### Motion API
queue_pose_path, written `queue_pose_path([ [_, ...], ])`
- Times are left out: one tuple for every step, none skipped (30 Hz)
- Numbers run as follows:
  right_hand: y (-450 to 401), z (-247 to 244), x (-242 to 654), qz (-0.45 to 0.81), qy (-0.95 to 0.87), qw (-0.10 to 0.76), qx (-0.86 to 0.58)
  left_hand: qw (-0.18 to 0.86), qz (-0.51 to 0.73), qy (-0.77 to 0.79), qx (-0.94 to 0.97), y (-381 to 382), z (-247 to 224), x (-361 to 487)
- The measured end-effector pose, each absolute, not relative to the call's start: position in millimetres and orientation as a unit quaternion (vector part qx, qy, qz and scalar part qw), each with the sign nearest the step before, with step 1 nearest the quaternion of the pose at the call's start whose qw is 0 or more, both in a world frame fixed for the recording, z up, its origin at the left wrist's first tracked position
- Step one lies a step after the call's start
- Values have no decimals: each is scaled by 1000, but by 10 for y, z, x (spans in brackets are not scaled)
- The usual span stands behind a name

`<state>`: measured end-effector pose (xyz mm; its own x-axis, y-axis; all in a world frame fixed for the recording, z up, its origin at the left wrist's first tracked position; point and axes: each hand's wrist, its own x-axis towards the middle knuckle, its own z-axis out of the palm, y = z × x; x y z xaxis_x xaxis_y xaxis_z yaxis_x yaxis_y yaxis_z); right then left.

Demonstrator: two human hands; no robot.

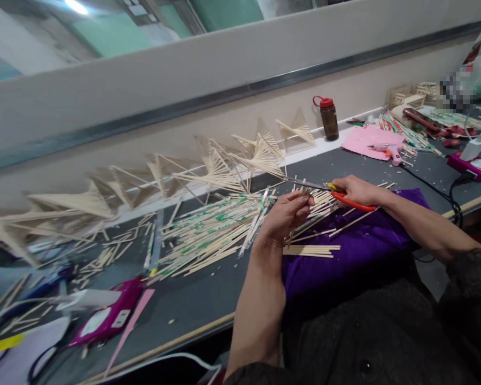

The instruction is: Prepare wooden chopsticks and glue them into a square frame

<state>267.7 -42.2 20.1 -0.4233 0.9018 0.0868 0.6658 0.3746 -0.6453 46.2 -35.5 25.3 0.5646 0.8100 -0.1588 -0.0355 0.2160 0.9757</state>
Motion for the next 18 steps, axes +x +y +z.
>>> queue_pose_path([
  [-418, 196, 2678, 266, -800, 219, -492, 693, 306, 354, 549, -351, 247, 463],
  [-413, 190, 2679, 263, -800, 218, -493, 691, 307, 354, 551, -347, 240, 466],
  [-408, 185, 2680, 261, -801, 217, -494, 688, 310, 355, 552, -344, 233, 469],
  [-403, 182, 2680, 260, -801, 216, -494, 686, 311, 356, 553, -341, 224, 472],
  [-400, 181, 2680, 259, -802, 213, -494, 683, 313, 357, 555, -338, 215, 475],
  [-399, 183, 2680, 259, -802, 210, -496, 681, 313, 359, 556, -336, 207, 478],
  [-399, 189, 2681, 258, -802, 206, -498, 678, 314, 361, 559, -334, 199, 479],
  [-402, 199, 2683, 255, -801, 203, -501, 675, 313, 362, 562, -334, 192, 480],
  [-406, 212, 2689, 250, -803, 200, -503, 672, 310, 363, 566, -334, 187, 480],
  [-409, 226, 2700, 240, -805, 198, -505, 669, 305, 363, 572, -336, 183, 479],
  [-410, 240, 2717, 228, -810, 198, -503, 666, 301, 363, 578, -339, 181, 477],
  [-408, 253, 2741, 215, -815, 199, -500, 662, 297, 363, 585, -343, 181, 474],
  [-400, 264, 2774, 204, -818, 204, -498, 659, 289, 362, 593, -348, 183, 470],
  [-388, 271, 2815, 197, -817, 215, -497, 655, 279, 363, 601, -354, 187, 465],
  [-370, 275, 2865, 195, -811, 234, -499, 651, 270, 363, 609, -360, 193, 459],
  [-347, 276, 2923, 199, -800, 262, -503, 646, 263, 364, 617, -366, 201, 453],
  [-321, 274, 2987, 211, -784, 295, -504, 641, 257, 367, 623, -371, 209, 448],
  [-295, 270, 3053, 228, -765, 334, -502, 636, 254, 371, 627, -373, 217, 442],
])
